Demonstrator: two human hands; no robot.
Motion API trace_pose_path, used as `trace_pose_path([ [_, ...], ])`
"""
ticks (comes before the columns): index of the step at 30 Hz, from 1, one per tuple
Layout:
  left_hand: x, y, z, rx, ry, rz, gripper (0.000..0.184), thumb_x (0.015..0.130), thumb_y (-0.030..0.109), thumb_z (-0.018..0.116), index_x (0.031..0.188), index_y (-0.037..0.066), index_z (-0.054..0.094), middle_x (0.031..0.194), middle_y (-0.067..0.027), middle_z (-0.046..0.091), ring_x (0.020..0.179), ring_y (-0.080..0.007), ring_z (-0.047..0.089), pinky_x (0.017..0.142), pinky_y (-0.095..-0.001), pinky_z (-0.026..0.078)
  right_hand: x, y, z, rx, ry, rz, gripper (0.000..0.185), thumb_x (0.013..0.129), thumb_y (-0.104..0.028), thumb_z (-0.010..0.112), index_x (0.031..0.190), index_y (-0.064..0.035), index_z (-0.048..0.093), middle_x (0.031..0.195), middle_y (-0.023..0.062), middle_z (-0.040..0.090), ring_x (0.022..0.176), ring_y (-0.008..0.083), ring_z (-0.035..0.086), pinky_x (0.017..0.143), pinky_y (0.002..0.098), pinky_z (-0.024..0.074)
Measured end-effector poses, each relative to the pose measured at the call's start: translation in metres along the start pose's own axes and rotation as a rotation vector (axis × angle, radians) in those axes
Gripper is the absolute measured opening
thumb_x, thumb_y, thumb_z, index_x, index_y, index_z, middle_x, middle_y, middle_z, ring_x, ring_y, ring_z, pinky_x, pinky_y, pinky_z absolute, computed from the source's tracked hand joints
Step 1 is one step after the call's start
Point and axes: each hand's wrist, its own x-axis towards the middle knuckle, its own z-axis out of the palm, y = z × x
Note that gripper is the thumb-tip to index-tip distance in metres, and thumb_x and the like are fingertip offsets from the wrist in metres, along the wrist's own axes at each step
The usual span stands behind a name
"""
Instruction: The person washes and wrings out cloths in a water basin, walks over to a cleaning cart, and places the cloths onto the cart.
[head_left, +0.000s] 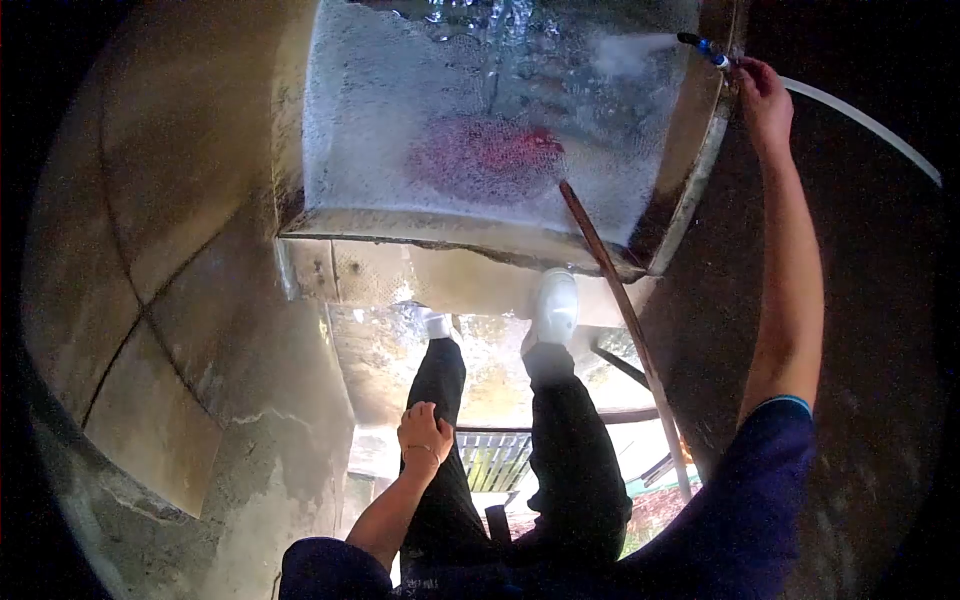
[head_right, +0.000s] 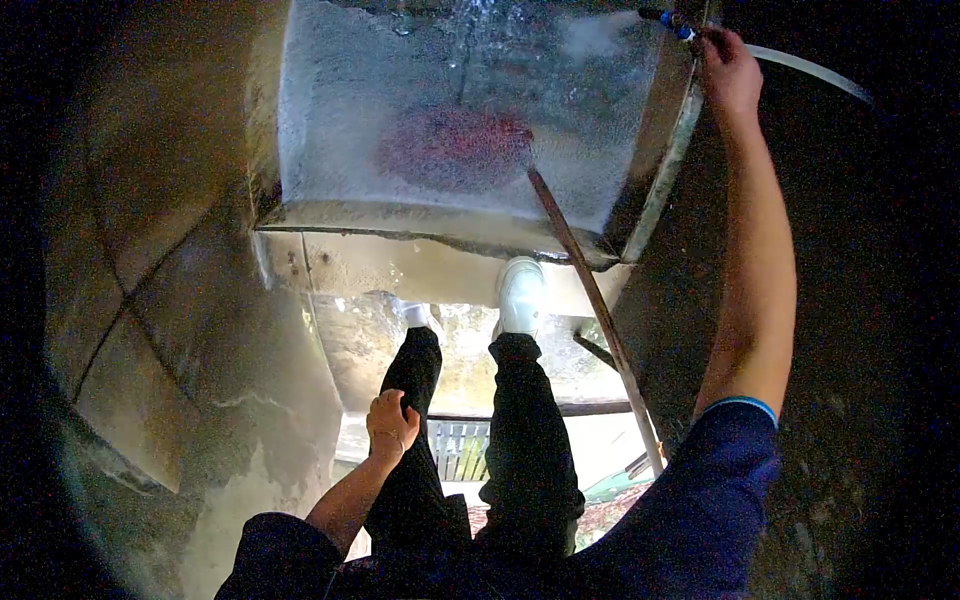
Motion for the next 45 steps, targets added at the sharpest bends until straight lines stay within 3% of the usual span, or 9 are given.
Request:
trace_pose_path([
  [16, 0.004, 0.003, 0.011, -0.058, 0.082, 0.011, 0.026, 0.065, 0.019, 0.051, 0.088, 0.008, 0.05, 0.094, -0.0082, 0.05, 0.089, -0.0257, 0.047, 0.073, -0.0389, 0.04, 0.031, 0.007, 0.006, 0.046, -0.195, 0.157, 0.02, 0.076, -0.016, 0.054, 0.095, -0.0102, 0.057, 0.083, 0.0033, 0.06, 0.077, 0.0111, 0.054, 0.068, 0.0225, 0.0405],
  [22, 0.006, 0.01, 0.002, -0.086, 0.088, 0.009, 0.023, 0.063, 0.018, 0.052, 0.084, 0.008, 0.051, 0.091, -0.0086, 0.05, 0.088, -0.0255, 0.047, 0.074, -0.0376, 0.04, 0.044, -0.023, -0.018, -0.769, -0.312, -0.395, 0.032, 0.071, -0.008, 0.049, 0.103, -0.012, 0.051, 0.103, 0.0055, 0.053, 0.093, 0.0221, 0.051, 0.075, 0.0297, 0.0423],
  [25, 0.008, 0.01, 0.006, -0.065, 0.126, 0.032, 0.023, 0.063, 0.017, 0.051, 0.085, 0.008, 0.051, 0.091, -0.0087, 0.05, 0.088, -0.0257, 0.047, 0.073, -0.0371, 0.041, 0.064, -0.021, -0.027, -0.861, -0.203, -1.107, 0.034, 0.072, -0.011, 0.044, 0.105, -0.0138, 0.048, 0.106, 0.0075, 0.049, 0.093, 0.0249, 0.049, 0.076, 0.0316, 0.0414],
  [28, 0.009, 0.014, 0.001, -0.088, 0.095, 0.001, 0.023, 0.063, 0.017, 0.052, 0.085, 0.008, 0.051, 0.091, -0.0096, 0.051, 0.088, -0.026, 0.047, 0.072, -0.0372, 0.041, 0.063, -0.037, -0.031, -0.692, -0.534, -0.614, 0.029, 0.074, -0.015, 0.045, 0.103, -0.0137, 0.05, 0.098, 0.0092, 0.053, 0.086, 0.0282, 0.051, 0.071, 0.0341, 0.0427],
  [36, 0.005, 0.014, 0.008, -0.123, 0.208, 0.128, 0.025, 0.061, 0.013, 0.053, 0.085, 0.007, 0.05, 0.089, -0.0105, 0.051, 0.085, -0.0285, 0.047, 0.072, -0.0388, 0.04, 0.067, -0.018, -0.019, -0.716, -0.501, -0.481, 0.024, 0.078, -0.027, 0.044, 0.096, -0.0131, 0.054, 0.078, 0.0138, 0.056, 0.074, 0.0313, 0.053, 0.062, 0.038, 0.0427],
  [38, 0.003, 0.018, 0.004, -0.119, 0.129, 0.091, 0.025, 0.064, 0.013, 0.054, 0.087, 0.007, 0.049, 0.094, -0.0121, 0.05, 0.09, -0.0285, 0.046, 0.074, -0.038, 0.04, 0.061, -0.024, -0.012, -0.685, -0.447, -0.186, 0.022, 0.078, -0.027, 0.044, 0.091, -0.0119, 0.055, 0.074, 0.0139, 0.056, 0.069, 0.0304, 0.054, 0.06, 0.0375, 0.0428],
  [42, 0.002, 0.014, 0.011, -0.158, 0.246, 0.141, 0.023, 0.061, 0.013, 0.053, 0.083, 0.007, 0.049, 0.088, -0.0099, 0.051, 0.084, -0.0284, 0.047, 0.072, -0.0388, 0.04, 0.084, 0.035, 0.017, -0.858, -0.485, -0.359, 0.023, 0.078, -0.026, 0.043, 0.085, -0.01, 0.057, 0.072, 0.0138, 0.057, 0.065, 0.0293, 0.055, 0.06, 0.0371, 0.0427],
  [44, 0.001, 0.013, 0.01, -0.155, 0.175, 0.096, 0.024, 0.062, 0.013, 0.053, 0.085, 0.006, 0.049, 0.087, -0.01, 0.05, 0.085, -0.0282, 0.047, 0.072, -0.0386, 0.039, 0.075, 0.006, 0.013, -0.376, -0.425, 0.221, 0.023, 0.077, -0.026, 0.043, 0.08, -0.009, 0.057, 0.07, 0.0128, 0.057, 0.062, 0.0291, 0.055, 0.06, 0.0369, 0.0424],
  [45, -0.001, 0.008, 0.016, -0.173, 0.204, 0.12, 0.024, 0.062, 0.013, 0.053, 0.085, 0.006, 0.049, 0.087, -0.0102, 0.05, 0.085, -0.0282, 0.047, 0.072, -0.0385, 0.039, 0.085, 0.023, 0.018, -0.878, -0.555, -0.213, 0.027, 0.078, -0.031, 0.043, 0.079, -0.0077, 0.057, 0.071, 0.0132, 0.056, 0.065, 0.0292, 0.054, 0.061, 0.0379, 0.041],
])
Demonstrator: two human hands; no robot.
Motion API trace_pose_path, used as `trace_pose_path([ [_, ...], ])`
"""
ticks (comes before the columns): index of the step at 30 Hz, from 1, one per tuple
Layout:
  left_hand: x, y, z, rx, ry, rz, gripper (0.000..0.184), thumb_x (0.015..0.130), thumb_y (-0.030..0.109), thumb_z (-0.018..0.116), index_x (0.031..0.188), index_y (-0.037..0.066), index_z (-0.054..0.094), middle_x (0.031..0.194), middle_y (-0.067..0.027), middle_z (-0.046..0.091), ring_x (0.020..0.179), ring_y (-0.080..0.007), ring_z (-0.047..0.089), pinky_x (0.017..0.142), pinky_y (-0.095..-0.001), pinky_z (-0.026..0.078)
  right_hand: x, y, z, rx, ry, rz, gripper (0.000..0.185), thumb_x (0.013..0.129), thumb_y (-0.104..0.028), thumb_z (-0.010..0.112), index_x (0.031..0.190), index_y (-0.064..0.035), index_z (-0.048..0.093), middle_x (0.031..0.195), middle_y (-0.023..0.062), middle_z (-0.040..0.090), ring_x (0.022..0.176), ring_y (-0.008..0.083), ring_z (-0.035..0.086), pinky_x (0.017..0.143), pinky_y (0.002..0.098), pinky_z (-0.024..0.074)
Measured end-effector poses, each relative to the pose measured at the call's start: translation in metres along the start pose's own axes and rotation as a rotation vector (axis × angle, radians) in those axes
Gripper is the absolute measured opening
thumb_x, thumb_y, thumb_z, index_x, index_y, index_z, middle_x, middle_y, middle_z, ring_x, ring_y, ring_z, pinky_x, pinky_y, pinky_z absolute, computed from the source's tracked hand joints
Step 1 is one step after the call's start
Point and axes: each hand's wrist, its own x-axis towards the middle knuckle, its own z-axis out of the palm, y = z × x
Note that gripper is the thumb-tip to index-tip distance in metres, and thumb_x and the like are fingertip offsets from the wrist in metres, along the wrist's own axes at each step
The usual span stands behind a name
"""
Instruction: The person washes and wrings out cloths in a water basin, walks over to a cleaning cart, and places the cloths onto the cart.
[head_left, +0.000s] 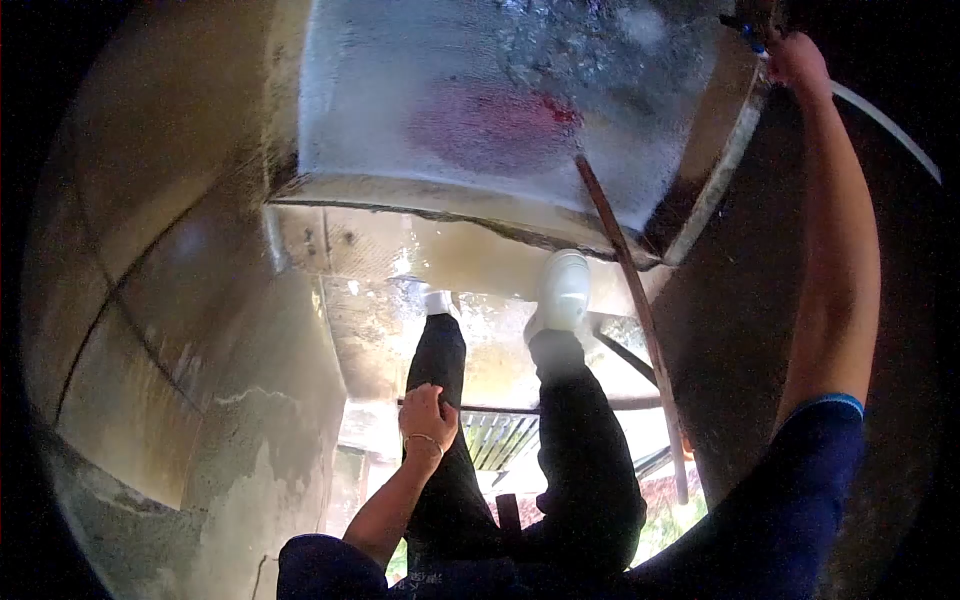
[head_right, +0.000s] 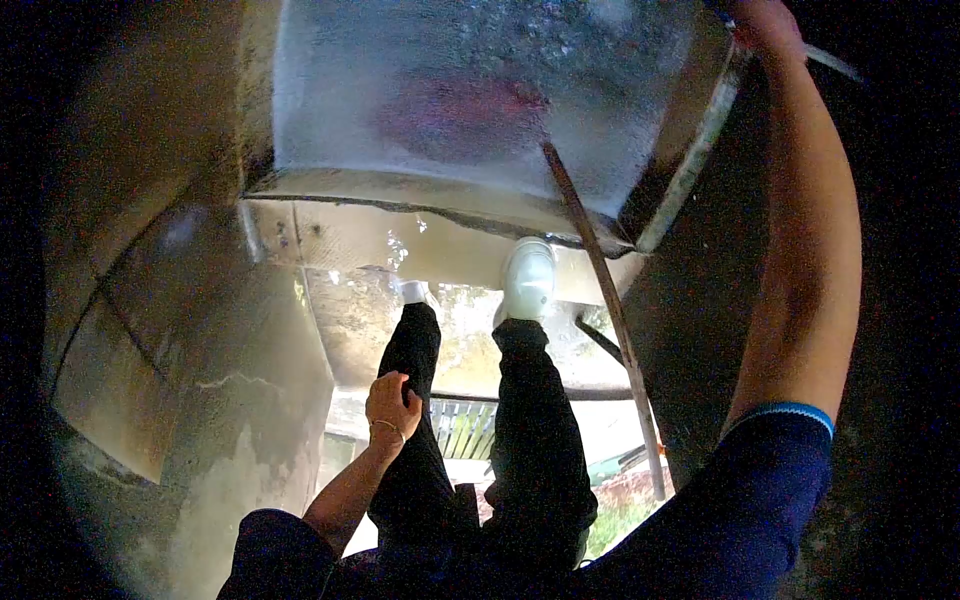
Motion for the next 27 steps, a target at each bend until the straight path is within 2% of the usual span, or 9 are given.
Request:
trace_pose_path([
  [3, -0.009, -0.012, 0.004, -0.022, 0.034, -0.001, 0.025, 0.063, 0.016, 0.052, 0.086, 0.007, 0.049, 0.091, -0.0092, 0.05, 0.086, -0.0273, 0.046, 0.072, -0.0384, 0.039, -0.044, -0.028, -0.047, 0.284, 0.28, 0.276, 0.033, 0.08, -0.036, 0.04, 0.078, -0.0066, 0.055, 0.074, 0.0153, 0.056, 0.071, 0.0301, 0.054, 0.062, 0.0378, 0.0406],
  [7, -0.022, -0.021, 0.003, 0.032, -0.147, -0.101, 0.029, 0.068, 0.021, 0.048, 0.094, 0.009, 0.049, 0.099, -0.0069, 0.047, 0.094, -0.0245, 0.042, 0.075, -0.0382, 0.039, -0.082, -0.031, -0.046, 0.496, 0.518, -0.003, 0.042, 0.081, -0.042, 0.038, 0.082, -0.0028, 0.053, 0.068, 0.0108, 0.054, 0.062, 0.023, 0.049, 0.06, 0.0318, 0.0394],
  [12, -0.047, -0.055, 0.02, -0.064, -0.161, -0.13, 0.041, 0.07, 0.024, 0.048, 0.105, 0.005, 0.043, 0.107, -0.0123, 0.043, 0.102, -0.0276, 0.039, 0.085, -0.0361, 0.035, -0.312, -0.151, -0.105, 2.568, -0.122, 0.384, 0.038, 0.079, -0.038, 0.045, 0.09, -0.0014, 0.05, 0.085, 0.0093, 0.054, 0.083, 0.0213, 0.051, 0.073, 0.0319, 0.0428],
  [15, -0.085, -0.065, -0.007, -0.095, -0.088, -0.048, 0.045, 0.069, 0.023, 0.051, 0.108, 0.005, 0.042, 0.112, -0.0166, 0.039, 0.105, -0.0291, 0.037, 0.088, -0.0361, 0.033, -0.467, -0.176, -0.113, 3.042, 0.041, 0.322, 0.012, 0.073, -0.016, 0.051, 0.064, -0.0108, 0.045, 0.065, 0.002, 0.046, 0.067, 0.0171, 0.046, 0.077, 0.0382, 0.0398],
  [16, -0.095, -0.071, -0.019, -0.151, -0.148, -0.078, 0.044, 0.069, 0.023, 0.05, 0.107, 0.004, 0.042, 0.113, -0.0173, 0.038, 0.104, -0.029, 0.038, 0.088, -0.0355, 0.033, -0.513, -0.179, -0.123, 3.061, 0.107, 0.284, 0.02, 0.071, -0.011, 0.051, 0.057, -0.0109, 0.037, 0.055, -0.0003, 0.033, 0.056, 0.0122, 0.035, 0.074, 0.0316, 0.0386],
  [17, -0.1, -0.08, -0.028, -0.204, -0.21, -0.109, 0.043, 0.069, 0.023, 0.05, 0.107, 0.004, 0.043, 0.114, -0.018, 0.037, 0.104, -0.0289, 0.038, 0.088, -0.0348, 0.033, -0.555, -0.185, -0.122, 3.113, 0.183, 0.876, 0.023, 0.071, -0.011, 0.052, 0.057, -0.0112, 0.033, 0.053, -0.0011, 0.027, 0.053, 0.0102, 0.03, 0.065, 0.0251, 0.0374],
  [20, -0.121, -0.12, -0.04, -0.188, -0.181, -0.055, 0.041, 0.068, 0.022, 0.05, 0.103, 0.003, 0.046, 0.11, -0.0186, 0.041, 0.102, -0.0302, 0.04, 0.086, -0.034, 0.034, -0.689, -0.197, -0.108, 2.965, -0.078, 0.922, 0.017, 0.076, -0.018, 0.048, 0.062, -0.0122, 0.039, 0.047, -0.0023, 0.032, 0.042, 0.0104, 0.034, 0.036, 0.0212, 0.0312],
  [25, -0.137, -0.148, -0.091, -0.151, -0.082, -0.048, 0.035, 0.065, 0.023, 0.049, 0.092, 0.001, 0.053, 0.093, -0.0193, 0.053, 0.09, -0.031, 0.049, 0.081, -0.0338, 0.037, -0.835, -0.266, -0.028, 2.239, -0.918, 0.861, 0.013, 0.077, -0.018, 0.045, 0.081, -0.0078, 0.052, 0.055, 0.0036, 0.049, 0.041, 0.0128, 0.045, 0.036, 0.0242, 0.037],
  [27, -0.124, -0.171, -0.088, -0.183, -0.021, -0.003, 0.036, 0.064, 0.024, 0.049, 0.092, 0.001, 0.053, 0.093, -0.0196, 0.053, 0.09, -0.0312, 0.049, 0.081, -0.0342, 0.038, -0.854, -0.282, -0.046, 2.147, -0.664, 0.751, 0.013, 0.076, -0.016, 0.047, 0.081, -0.006, 0.054, 0.059, 0.0052, 0.053, 0.048, 0.0128, 0.049, 0.042, 0.0249, 0.0402],
])
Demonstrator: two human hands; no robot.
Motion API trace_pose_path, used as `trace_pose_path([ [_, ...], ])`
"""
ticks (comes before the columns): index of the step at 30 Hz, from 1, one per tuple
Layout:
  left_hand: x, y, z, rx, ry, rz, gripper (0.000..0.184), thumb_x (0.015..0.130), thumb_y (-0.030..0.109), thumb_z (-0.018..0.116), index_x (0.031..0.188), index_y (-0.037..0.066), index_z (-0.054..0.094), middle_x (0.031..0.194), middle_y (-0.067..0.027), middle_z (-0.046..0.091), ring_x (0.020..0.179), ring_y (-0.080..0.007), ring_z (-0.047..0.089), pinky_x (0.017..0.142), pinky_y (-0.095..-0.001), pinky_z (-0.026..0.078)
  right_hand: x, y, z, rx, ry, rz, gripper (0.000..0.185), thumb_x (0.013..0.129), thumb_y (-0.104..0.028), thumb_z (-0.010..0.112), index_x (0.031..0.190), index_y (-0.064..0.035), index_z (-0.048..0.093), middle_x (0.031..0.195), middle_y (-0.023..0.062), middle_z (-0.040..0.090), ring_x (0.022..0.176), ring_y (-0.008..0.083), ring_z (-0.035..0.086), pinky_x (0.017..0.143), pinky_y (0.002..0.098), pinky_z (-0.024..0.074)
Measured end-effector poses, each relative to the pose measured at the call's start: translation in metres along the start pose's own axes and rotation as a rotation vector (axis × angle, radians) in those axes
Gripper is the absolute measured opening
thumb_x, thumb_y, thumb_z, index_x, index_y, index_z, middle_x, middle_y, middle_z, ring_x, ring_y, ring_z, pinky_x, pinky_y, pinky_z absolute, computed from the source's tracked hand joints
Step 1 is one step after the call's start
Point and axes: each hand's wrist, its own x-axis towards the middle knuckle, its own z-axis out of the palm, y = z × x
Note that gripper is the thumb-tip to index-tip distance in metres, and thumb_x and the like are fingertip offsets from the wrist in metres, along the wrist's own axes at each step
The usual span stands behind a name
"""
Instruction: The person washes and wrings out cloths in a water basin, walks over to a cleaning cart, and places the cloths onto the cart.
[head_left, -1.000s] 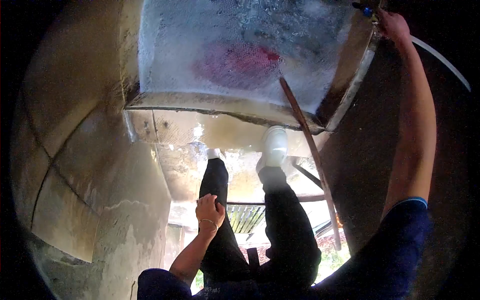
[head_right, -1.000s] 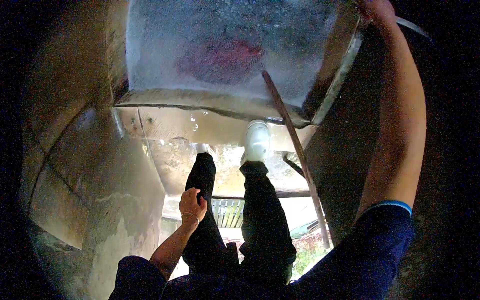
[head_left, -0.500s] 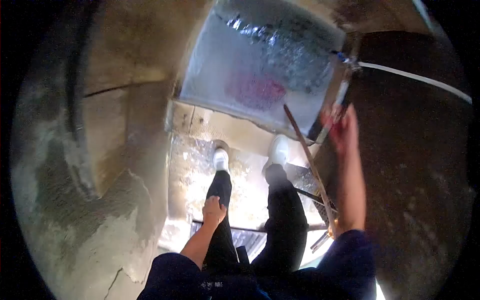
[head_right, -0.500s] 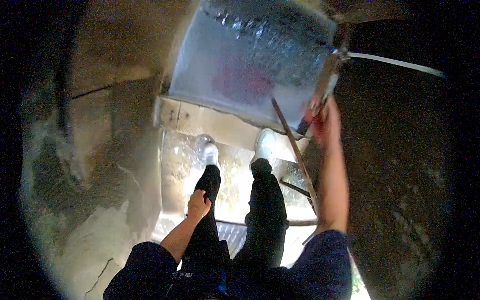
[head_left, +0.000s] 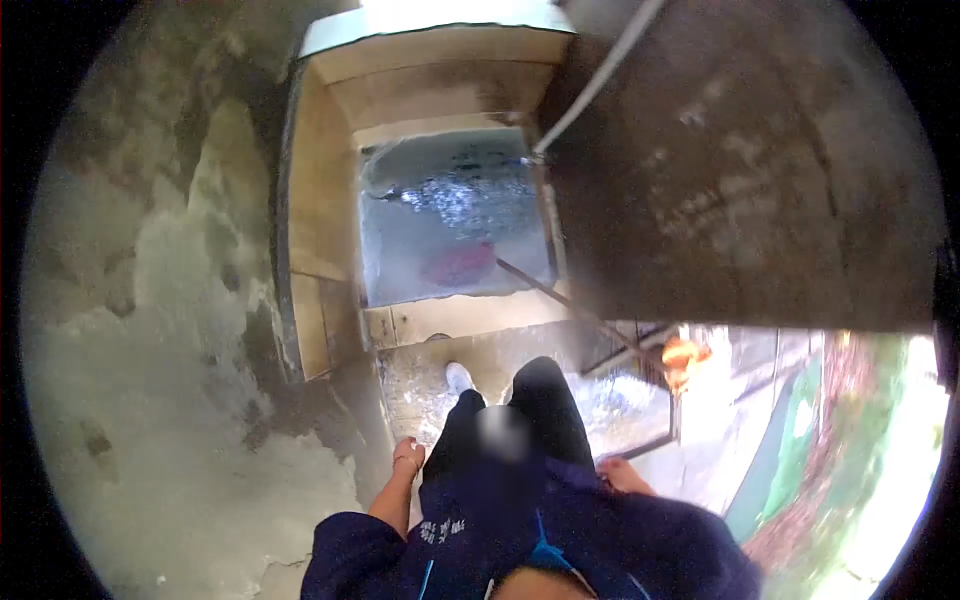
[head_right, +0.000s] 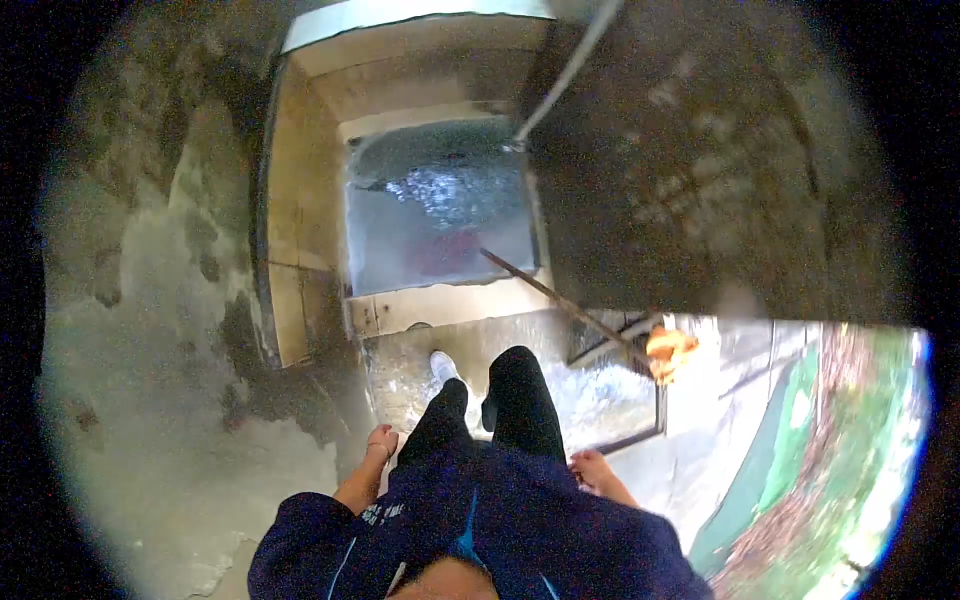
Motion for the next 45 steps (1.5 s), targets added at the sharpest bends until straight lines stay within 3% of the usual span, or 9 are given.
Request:
trace_pose_path([
  [6, 0.025, 0.002, -0.014, 0.083, 0.042, 0.062, 0.037, 0.063, 0.025, 0.05, 0.092, 0.003, 0.054, 0.09, -0.0162, 0.055, 0.086, -0.028, 0.052, 0.076, -0.0337, 0.04, -0.059, -0.036, 0.029, -0.679, -0.122, -0.066, 0.027, 0.068, -0.024, 0.054, 0.085, -0.0034, 0.057, 0.071, 0.0053, 0.058, 0.062, 0.0135, 0.051, 0.054, 0.0299, 0.0424],
  [14, 0.008, 0.07, 0.023, 0.282, -0.032, 0.243, 0.037, 0.062, 0.026, 0.054, 0.092, 0.004, 0.055, 0.089, -0.0149, 0.057, 0.084, -0.0264, 0.054, 0.076, -0.0321, 0.041, -0.073, 0.049, 0.025, 0.358, -0.728, -0.085, 0.028, 0.073, -0.016, 0.051, 0.098, -0.0008, 0.052, 0.086, 0.0053, 0.056, 0.077, 0.0139, 0.052, 0.068, 0.0282, 0.0433],
  [20, -0.006, 0.132, 0.048, 0.263, -0.124, 0.379, 0.035, 0.066, 0.021, 0.053, 0.097, 0.005, 0.053, 0.098, -0.0141, 0.053, 0.089, -0.0265, 0.051, 0.078, -0.0325, 0.039, -0.061, 0.104, 0.049, 0.651, -0.278, -0.346, 0.029, 0.074, -0.002, 0.05, 0.103, 0.0006, 0.048, 0.096, 0.0054, 0.055, 0.087, 0.012, 0.05, 0.077, 0.0256, 0.0393],
  [27, 0.028, 0.145, 0.03, 0.336, -0.135, 0.437, 0.036, 0.066, 0.02, 0.054, 0.098, 0.004, 0.05, 0.093, -0.0159, 0.054, 0.088, -0.028, 0.051, 0.077, -0.0328, 0.039, -0.096, 0.081, 0.07, -0.044, 0.492, -0.539, 0.023, 0.065, -0.008, 0.058, 0.083, 0.0027, 0.048, 0.084, 0.0157, 0.05, 0.085, 0.0253, 0.048, 0.07, 0.0307, 0.0368],
  [31, 0.006, 0.157, -0.002, 0.426, -0.033, 0.392, 0.032, 0.065, 0.023, 0.055, 0.091, 0.004, 0.054, 0.089, -0.0148, 0.056, 0.087, -0.0278, 0.051, 0.076, -0.033, 0.039, -0.109, 0.07, 0.061, 0.191, 0.564, -0.633, 0.019, 0.066, -0.009, 0.056, 0.08, 0.0015, 0.049, 0.08, 0.0141, 0.052, 0.08, 0.0235, 0.051, 0.067, 0.0323, 0.0382],
  [34, 0.032, 0.129, -0.004, 0.6, 0.054, 0.369, 0.031, 0.064, 0.025, 0.056, 0.087, 0.004, 0.056, 0.089, -0.0137, 0.056, 0.086, -0.0274, 0.052, 0.076, -0.0322, 0.04, -0.1, 0.059, 0.016, 0.247, -0.051, -0.419, 0.019, 0.068, -0.01, 0.055, 0.084, -0.0003, 0.052, 0.075, 0.0105, 0.055, 0.072, 0.0194, 0.054, 0.064, 0.0309, 0.0409],
  [36, 0.018, 0.135, -0.004, 0.533, 0.04, 0.303, 0.03, 0.064, 0.024, 0.056, 0.087, 0.004, 0.056, 0.088, -0.0136, 0.057, 0.084, -0.0268, 0.053, 0.076, -0.032, 0.04, -0.088, 0.033, -0.04, -0.303, -0.133, -0.469, 0.024, 0.072, -0.009, 0.054, 0.096, -0.0044, 0.053, 0.076, 0.0033, 0.056, 0.071, 0.0117, 0.052, 0.062, 0.0268, 0.0432],
  [39, -0.001, 0.129, 0.018, 0.394, 0.048, 0.276, 0.029, 0.064, 0.023, 0.055, 0.087, 0.005, 0.056, 0.086, -0.0134, 0.057, 0.081, -0.0257, 0.054, 0.074, -0.0317, 0.041, -0.005, 0.023, -0.128, 0.036, 0.113, -0.463, 0.03, 0.071, -0.016, 0.055, 0.098, -0.005, 0.052, 0.075, 0.006, 0.057, 0.061, 0.0109, 0.053, 0.053, 0.0249, 0.0445],
  [45, -0.079, 0.157, 0.064, 0.411, -0.104, 0.417, 0.032, 0.064, 0.022, 0.055, 0.092, 0.007, 0.055, 0.08, -0.0141, 0.057, 0.073, -0.0256, 0.054, 0.07, -0.0327, 0.042, 0.198, -0.018, -0.308, 0.038, 1.083, -0.491, 0.07, 0.064, -0.028, 0.06, 0.118, -0.0013, 0.024, 0.117, 0.0299, 0.027, 0.106, 0.0424, 0.031, 0.087, 0.0414, 0.0311],
])
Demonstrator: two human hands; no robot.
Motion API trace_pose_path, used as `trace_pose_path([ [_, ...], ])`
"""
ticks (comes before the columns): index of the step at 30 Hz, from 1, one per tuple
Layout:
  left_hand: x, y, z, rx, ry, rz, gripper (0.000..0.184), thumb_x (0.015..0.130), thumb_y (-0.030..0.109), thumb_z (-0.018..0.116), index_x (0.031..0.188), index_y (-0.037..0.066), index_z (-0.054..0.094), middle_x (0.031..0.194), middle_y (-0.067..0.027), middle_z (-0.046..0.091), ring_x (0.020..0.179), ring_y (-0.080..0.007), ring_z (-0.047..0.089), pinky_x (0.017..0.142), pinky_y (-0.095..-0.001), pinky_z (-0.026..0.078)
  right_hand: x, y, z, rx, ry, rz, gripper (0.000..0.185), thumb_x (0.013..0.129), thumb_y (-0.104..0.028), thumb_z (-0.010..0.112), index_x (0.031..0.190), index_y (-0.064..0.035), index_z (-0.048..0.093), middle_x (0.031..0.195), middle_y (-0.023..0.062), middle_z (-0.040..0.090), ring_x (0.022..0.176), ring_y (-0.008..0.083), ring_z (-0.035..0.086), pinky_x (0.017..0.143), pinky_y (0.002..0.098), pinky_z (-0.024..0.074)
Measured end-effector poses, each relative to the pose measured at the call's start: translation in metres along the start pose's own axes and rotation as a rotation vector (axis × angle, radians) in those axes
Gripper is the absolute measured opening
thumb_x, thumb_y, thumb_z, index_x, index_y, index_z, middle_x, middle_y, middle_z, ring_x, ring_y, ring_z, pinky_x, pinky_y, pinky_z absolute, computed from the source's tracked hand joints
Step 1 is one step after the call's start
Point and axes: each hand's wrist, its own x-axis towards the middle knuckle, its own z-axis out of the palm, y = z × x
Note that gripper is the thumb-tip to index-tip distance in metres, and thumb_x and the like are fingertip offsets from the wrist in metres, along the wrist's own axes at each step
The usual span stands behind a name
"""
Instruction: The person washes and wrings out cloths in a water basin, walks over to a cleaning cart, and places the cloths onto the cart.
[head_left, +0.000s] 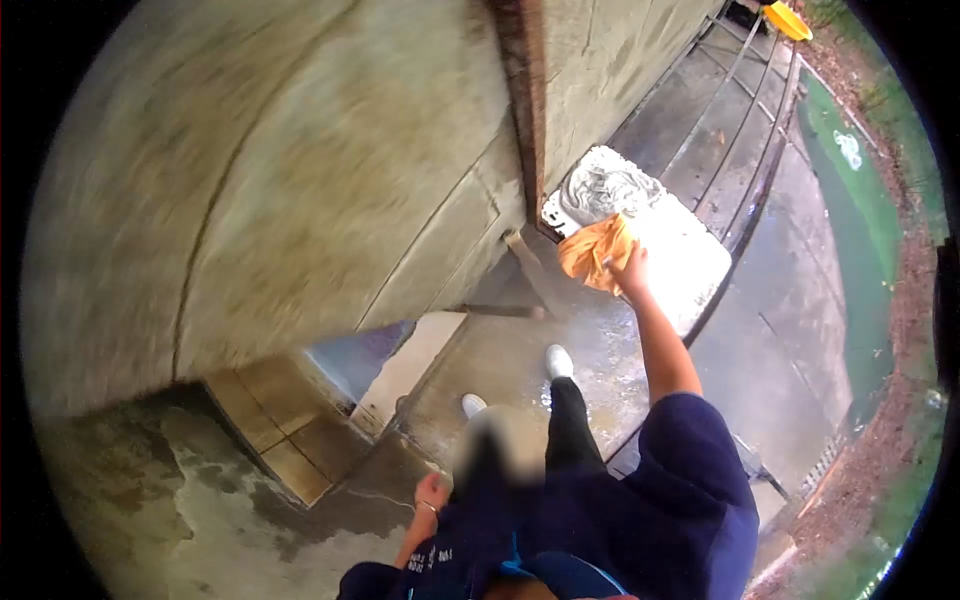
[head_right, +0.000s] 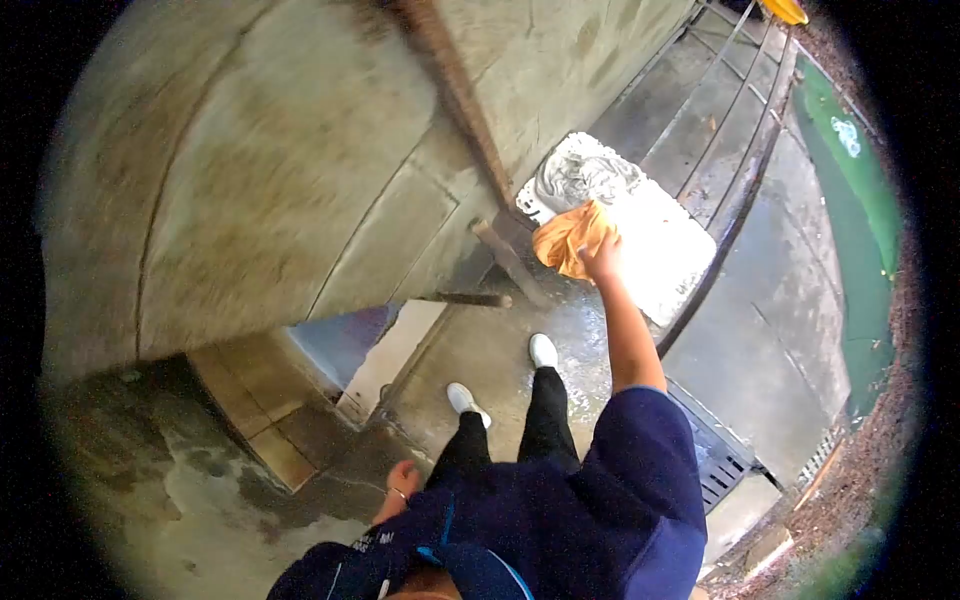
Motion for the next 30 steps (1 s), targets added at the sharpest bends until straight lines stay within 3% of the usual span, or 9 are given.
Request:
trace_pose_path([
  [1, -0.005, 0.013, 0.0, 0.14, -0.05, -0.002, 0.032, 0.064, 0.021, 0.055, 0.093, 0.007, 0.055, 0.08, -0.0147, 0.056, 0.072, -0.026, 0.054, 0.069, -0.0331, 0.042, 0.022, -0.011, 0.004, -0.071, 0.074, 0.197, 0.086, 0.056, -0.028, 0.069, 0.121, -0.004, 0.018, 0.115, 0.0297, 0.027, 0.106, 0.0403, 0.031, 0.086, 0.0419, 0.0311],
  [7, -0.024, 0.058, 0.003, 0.129, -0.042, -0.012, 0.031, 0.066, 0.019, 0.053, 0.095, 0.007, 0.054, 0.093, -0.0139, 0.052, 0.083, -0.0271, 0.05, 0.073, -0.0331, 0.04, 0.04, 0.012, 0.038, -0.158, -0.059, 0.286, 0.054, 0.066, -0.029, 0.057, 0.11, -0.0055, 0.036, 0.11, 0.0292, 0.033, 0.103, 0.0402, 0.034, 0.084, 0.0426, 0.033],
  [9, -0.017, 0.065, 0.007, 0.099, -0.073, -0.1, 0.031, 0.067, 0.018, 0.053, 0.096, 0.007, 0.054, 0.095, -0.0136, 0.052, 0.084, -0.0267, 0.05, 0.073, -0.0322, 0.04, 0.013, 0.033, 0.025, -0.103, -0.164, -0.025, 0.042, 0.069, -0.029, 0.051, 0.103, -0.0063, 0.043, 0.098, 0.0265, 0.043, 0.094, 0.0392, 0.041, 0.077, 0.0436, 0.0368],
  [13, 0.01, 0.082, 0.023, 0.086, -0.176, -0.036, 0.033, 0.068, 0.019, 0.053, 0.099, 0.007, 0.051, 0.093, -0.0114, 0.054, 0.077, -0.0233, 0.054, 0.07, -0.0302, 0.042, -0.075, 0.03, -0.003, -0.178, -0.422, -0.114, 0.044, 0.062, -0.025, 0.058, 0.099, -0.0064, 0.046, 0.083, 0.0207, 0.05, 0.074, 0.0371, 0.049, 0.064, 0.0421, 0.0424],
  [16, 0.029, 0.115, 0.036, -0.17, -0.212, 0.037, 0.04, 0.069, 0.023, 0.055, 0.106, 0.01, 0.045, 0.09, -0.0079, 0.054, 0.072, -0.0215, 0.054, 0.067, -0.0325, 0.043, -0.151, 0.003, -0.002, -0.097, -0.597, 0.05, 0.041, 0.056, -0.022, 0.063, 0.092, -0.0062, 0.051, 0.087, 0.0176, 0.054, 0.08, 0.0292, 0.054, 0.066, 0.0356, 0.0441],
  [21, 0.041, 0.142, 0.038, -0.76, -0.136, -0.631, 0.044, 0.071, 0.029, 0.057, 0.108, 0.014, 0.039, 0.087, -0.007, 0.053, 0.069, -0.0208, 0.053, 0.063, -0.0317, 0.044, -0.254, -0.087, 0.0, 0.508, -1.158, -0.024, 0.048, 0.058, -0.013, 0.063, 0.101, -0.0023, 0.044, 0.092, 0.0102, 0.053, 0.083, 0.0163, 0.052, 0.072, 0.0295, 0.0431],
  [22, 0.044, 0.137, 0.03, -0.802, -0.288, -0.679, 0.04, 0.073, 0.034, 0.054, 0.104, 0.013, 0.041, 0.091, -0.0082, 0.053, 0.075, -0.0212, 0.054, 0.064, -0.0332, 0.046, -0.283, -0.072, 0.042, 0.63, -1.282, -0.015, 0.054, 0.06, -0.009, 0.061, 0.109, -0.004, 0.039, 0.094, 0.0069, 0.053, 0.086, 0.0154, 0.05, 0.074, 0.0288, 0.0424],
  [25, 0.065, 0.072, 0.035, -1.455, -0.472, -0.403, 0.048, 0.077, 0.044, 0.044, 0.108, 0.009, 0.041, 0.103, -0.0105, 0.05, 0.088, -0.0262, 0.052, 0.073, -0.0378, 0.045, -0.308, -0.18, 0.017, 0.822, -1.649, 0.134, 0.061, 0.068, -0.021, 0.063, 0.117, -0.0029, 0.032, 0.108, 0.0069, 0.045, 0.099, 0.0132, 0.041, 0.086, 0.0268, 0.0331],
  [30, 0.054, 0.053, -0.051, -1.601, -0.676, -0.245, 0.052, 0.077, 0.045, 0.043, 0.117, 0.012, 0.035, 0.108, -0.0102, 0.047, 0.093, -0.0247, 0.05, 0.077, -0.036, 0.043, -0.359, -0.211, 0.124, 0.418, -1.399, -0.129, 0.056, 0.069, -0.032, 0.059, 0.11, -0.0003, 0.037, 0.098, 0.0102, 0.051, 0.087, 0.0185, 0.05, 0.073, 0.0273, 0.0415],
])
